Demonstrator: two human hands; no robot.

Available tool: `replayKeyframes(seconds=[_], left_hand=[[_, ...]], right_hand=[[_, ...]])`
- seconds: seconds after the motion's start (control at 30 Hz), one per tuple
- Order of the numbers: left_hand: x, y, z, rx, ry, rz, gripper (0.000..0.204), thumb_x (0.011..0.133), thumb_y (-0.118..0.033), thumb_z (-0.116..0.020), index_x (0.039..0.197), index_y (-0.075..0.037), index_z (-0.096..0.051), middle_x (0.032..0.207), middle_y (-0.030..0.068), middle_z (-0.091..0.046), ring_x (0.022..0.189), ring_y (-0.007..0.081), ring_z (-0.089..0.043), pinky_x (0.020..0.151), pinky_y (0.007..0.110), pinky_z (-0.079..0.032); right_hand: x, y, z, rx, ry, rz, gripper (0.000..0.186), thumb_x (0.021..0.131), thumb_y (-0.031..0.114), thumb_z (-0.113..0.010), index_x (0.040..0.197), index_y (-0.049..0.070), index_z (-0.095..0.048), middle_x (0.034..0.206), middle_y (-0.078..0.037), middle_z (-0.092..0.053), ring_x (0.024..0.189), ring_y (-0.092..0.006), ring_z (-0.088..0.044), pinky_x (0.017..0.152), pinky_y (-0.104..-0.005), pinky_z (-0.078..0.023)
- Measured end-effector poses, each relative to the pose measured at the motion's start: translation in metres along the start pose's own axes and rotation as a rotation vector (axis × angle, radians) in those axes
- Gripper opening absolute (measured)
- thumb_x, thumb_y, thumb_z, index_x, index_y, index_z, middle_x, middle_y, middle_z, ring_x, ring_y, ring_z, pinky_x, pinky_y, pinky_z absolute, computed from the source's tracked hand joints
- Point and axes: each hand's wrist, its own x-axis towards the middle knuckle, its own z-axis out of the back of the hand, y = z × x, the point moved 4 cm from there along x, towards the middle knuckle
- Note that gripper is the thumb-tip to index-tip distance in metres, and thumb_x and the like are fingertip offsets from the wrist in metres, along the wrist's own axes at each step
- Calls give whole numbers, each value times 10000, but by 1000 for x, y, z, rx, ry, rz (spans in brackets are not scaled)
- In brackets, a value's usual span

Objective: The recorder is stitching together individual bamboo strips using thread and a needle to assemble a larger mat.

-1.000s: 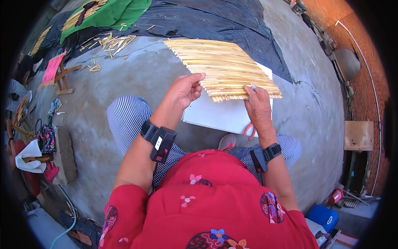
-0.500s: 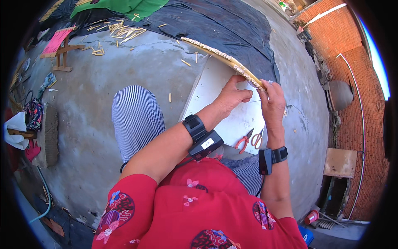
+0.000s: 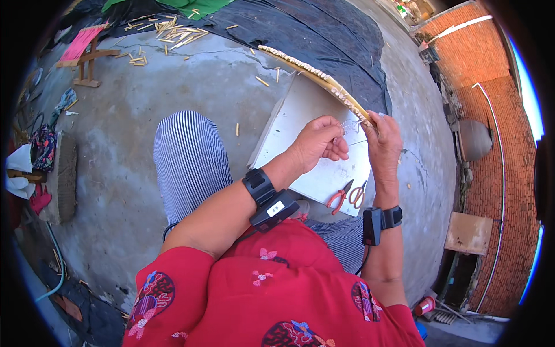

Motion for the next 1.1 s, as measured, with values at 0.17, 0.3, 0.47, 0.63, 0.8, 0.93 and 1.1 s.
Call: replayKeyframes(seconds=[0.17, 0.3, 0.47, 0.63, 0.8, 0.93, 1.1], left_hand=[[-27, -6, 22, -142, 175, 122, 63, 925, -116, -556, 892, -63, -566, 570, -8, -511, 514, 108, -558, 453, 245, -390], [-49, -21, 52, 258, -217, 84, 65, 892, -132, -574, 879, -69, -572, 569, -9, -524, 450, 95, -516, 419, 221, -361], [-103, -42, 62, 408, -292, 104, 86, 880, -139, -566, 876, -53, -566, 571, 12, -543, 438, 119, -518, 410, 229, -355], [-177, -70, 58, 236, -156, 97, 83, 914, -118, -553, 871, -48, -566, 540, 11, -523, 421, 110, -514, 407, 230, -372], [-263, -94, 66, 350, -115, 179, 82, 909, -78, -566, 856, -15, -571, 573, 52, -584, 454, 120, -574, 421, 231, -418], [-343, -127, 98, 530, -257, 44, 103, 875, -78, -626, 837, 4, -576, 616, 82, -618, 467, 121, -587, 441, 236, -455], [-415, -167, 177, 546, -624, -24, 119, 859, -119, -663, 832, -18, -605, 623, 48, -604, 485, 113, -582, 443, 230, -443]], right_hand=[[-1, 0, 0, -1, 17, 2, 305, 778, 71, -748, 1075, 53, -680, 968, -141, -635, 938, -318, -609, 827, -400, -492], [-2, 1, 0, -24, 15, -1, 311, 775, 71, -751, 1077, 56, -680, 964, -140, -635, 937, -317, -609, 824, -404, -493], [-3, 1, 1, -13, -2, 7, 319, 771, 72, -754, 1080, 59, -680, 963, -137, -635, 935, -315, -608, 818, -402, -493], [-3, -1, 1, -12, 19, -21, 317, 769, 71, -755, 1077, 56, -681, 973, -133, -632, 937, -309, -606, 819, -395, -492], [-4, 1, 1, 15, 6, -45, 322, 766, 67, -751, 1079, 57, -681, 980, -132, -629, 945, -307, -602, 822, -396, -490], [-13, 4, 0, 40, 1, -48, 336, 758, 59, -748, 1087, 62, -680, 976, -130, -627, 965, -309, -599, 837, -399, -489], [-25, 13, -6, -3, -19, 6, 350, 746, 53, -745, 1090, 65, -679, 992, -129, -626, 981, -312, -596, 863, -397, -486]])
